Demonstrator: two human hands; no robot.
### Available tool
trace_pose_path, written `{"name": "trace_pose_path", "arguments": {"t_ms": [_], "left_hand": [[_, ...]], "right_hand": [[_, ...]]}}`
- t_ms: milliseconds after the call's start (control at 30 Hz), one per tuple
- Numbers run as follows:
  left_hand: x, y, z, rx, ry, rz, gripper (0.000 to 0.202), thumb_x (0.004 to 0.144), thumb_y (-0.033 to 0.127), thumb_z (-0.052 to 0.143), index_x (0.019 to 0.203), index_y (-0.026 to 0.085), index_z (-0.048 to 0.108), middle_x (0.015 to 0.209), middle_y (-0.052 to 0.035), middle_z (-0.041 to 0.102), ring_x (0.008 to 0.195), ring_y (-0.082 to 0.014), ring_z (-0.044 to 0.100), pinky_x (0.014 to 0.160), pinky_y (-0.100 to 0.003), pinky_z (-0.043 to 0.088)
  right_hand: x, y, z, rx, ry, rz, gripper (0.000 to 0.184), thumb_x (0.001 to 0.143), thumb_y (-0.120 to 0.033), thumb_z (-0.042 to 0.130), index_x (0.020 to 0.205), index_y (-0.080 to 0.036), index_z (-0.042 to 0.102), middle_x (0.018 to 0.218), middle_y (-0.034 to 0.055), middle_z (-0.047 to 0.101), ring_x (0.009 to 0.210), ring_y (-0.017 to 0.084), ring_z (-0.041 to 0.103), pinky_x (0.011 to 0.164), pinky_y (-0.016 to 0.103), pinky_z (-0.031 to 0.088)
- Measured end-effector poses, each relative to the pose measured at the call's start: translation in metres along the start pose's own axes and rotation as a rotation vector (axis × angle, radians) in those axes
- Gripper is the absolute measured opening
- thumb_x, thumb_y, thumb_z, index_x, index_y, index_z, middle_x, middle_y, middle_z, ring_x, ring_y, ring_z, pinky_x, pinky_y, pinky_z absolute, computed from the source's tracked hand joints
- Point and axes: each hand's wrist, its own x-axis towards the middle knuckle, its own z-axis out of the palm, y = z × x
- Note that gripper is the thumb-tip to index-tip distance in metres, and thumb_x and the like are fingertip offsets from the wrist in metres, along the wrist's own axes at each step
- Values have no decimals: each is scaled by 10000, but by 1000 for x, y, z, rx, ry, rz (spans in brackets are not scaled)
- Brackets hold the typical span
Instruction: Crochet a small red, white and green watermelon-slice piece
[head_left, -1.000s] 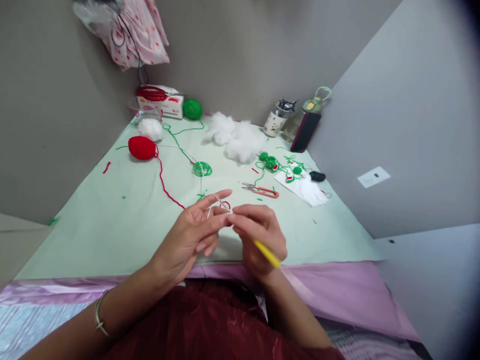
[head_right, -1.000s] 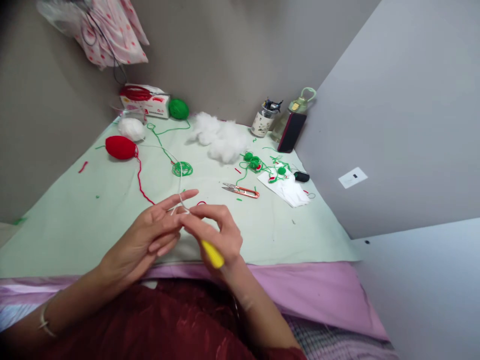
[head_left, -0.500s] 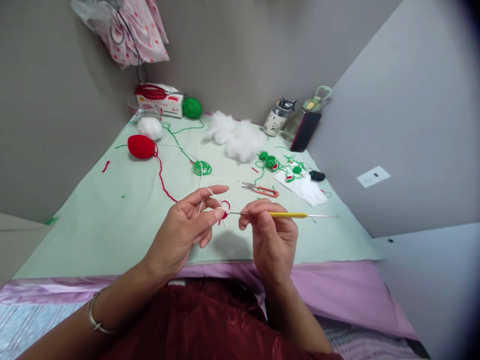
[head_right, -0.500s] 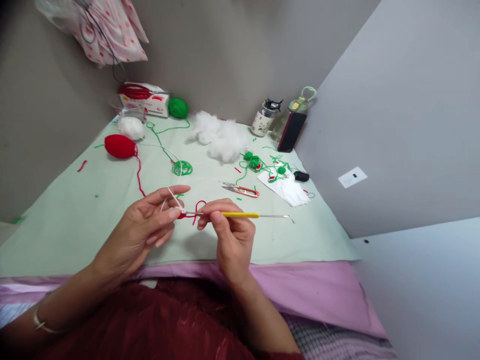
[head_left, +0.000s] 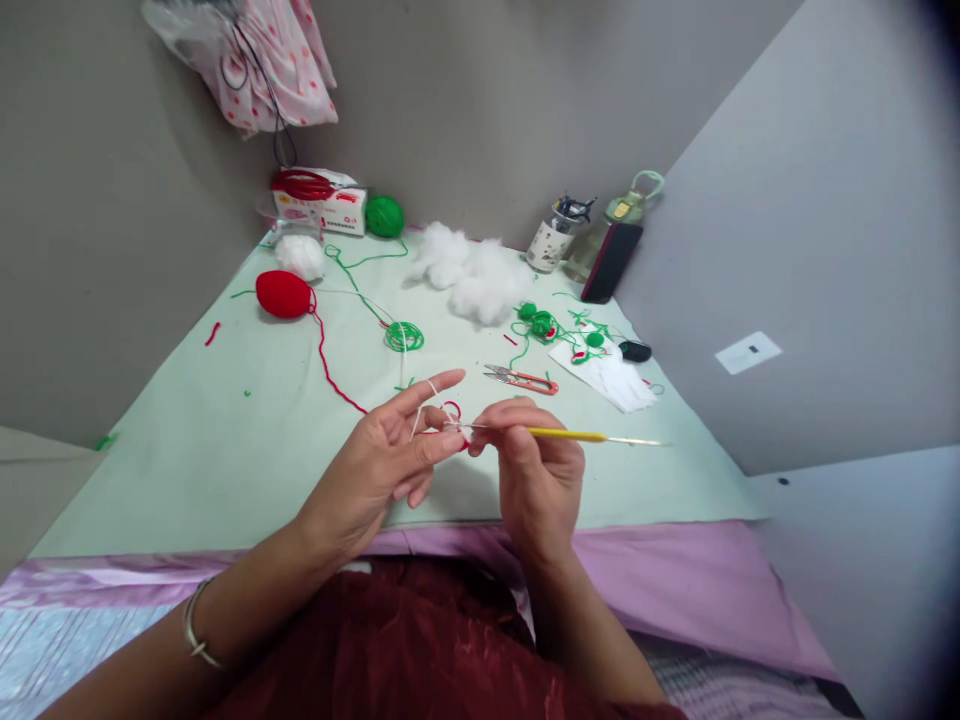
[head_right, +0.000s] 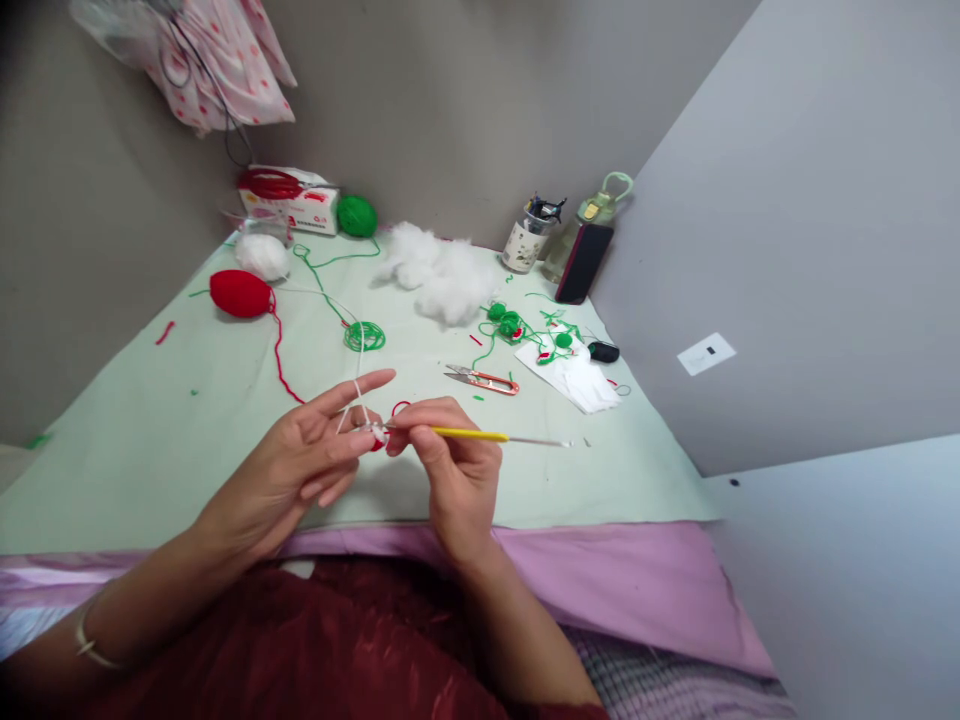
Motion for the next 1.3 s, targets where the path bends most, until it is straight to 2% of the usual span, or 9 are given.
{"name": "trace_pose_path", "arguments": {"t_ms": [200,333,467,533,600,700,1000,1133,1300], "left_hand": [[1,5,-7,-148,-159,-168,457,845,180,818,1296,199,754,802,38,566,433,30,209,384,-114,264],[1,-1,-6,-109,-177,-127,411,837,212,827,1246,214,783,867,8,610,448,25,218,396,-128,275],[0,-8,0,95,-11,76,431,837,263,861,1260,278,775,964,-10,655,547,-23,424,454,-132,356],[1,-10,1,152,53,139,395,838,296,869,1225,281,792,895,9,639,569,-37,454,481,-136,386],[2,-10,1,156,80,162,350,839,321,869,1180,265,810,848,20,636,544,-36,426,482,-146,403],[4,-10,1,125,91,166,334,834,314,871,1156,248,811,851,20,672,505,-27,377,467,-155,410],[2,-5,5,28,113,114,635,747,211,905,1352,227,713,790,50,640,469,-14,348,431,-156,354],[1,-6,7,42,95,83,555,753,288,915,1272,198,740,780,41,626,478,-21,349,429,-162,339],[0,-9,9,80,98,105,566,772,335,911,1288,200,724,817,43,623,505,-34,409,487,-187,392]], "right_hand": [[10,-3,-5,144,44,188,230,947,-409,721,846,-202,738,755,0,667,560,106,586,532,253,519],[12,-4,-5,237,0,263,232,952,-405,716,826,-210,726,716,-14,647,537,99,569,502,233,501],[5,-3,4,4,-11,66,166,976,-361,702,897,-242,787,869,30,762,785,166,704,707,307,602],[2,-3,8,-121,-2,-33,131,986,-295,692,945,-260,811,927,37,797,895,185,725,802,334,611],[1,-4,11,-156,14,-60,140,995,-261,679,975,-274,816,923,25,799,839,169,716,766,319,605],[2,-4,13,-144,7,-43,156,1001,-234,661,992,-271,813,916,20,787,733,143,683,680,295,590],[1,-3,9,-311,-96,-174,175,997,-201,642,1061,-269,790,972,54,746,865,181,716,710,324,615],[-4,-3,9,-514,-46,-378,299,979,-102,644,1140,-311,786,967,47,730,832,161,721,710,303,614],[-6,-4,7,-524,-52,-336,313,968,-70,637,1142,-289,775,961,51,726,872,178,730,733,312,623]]}}
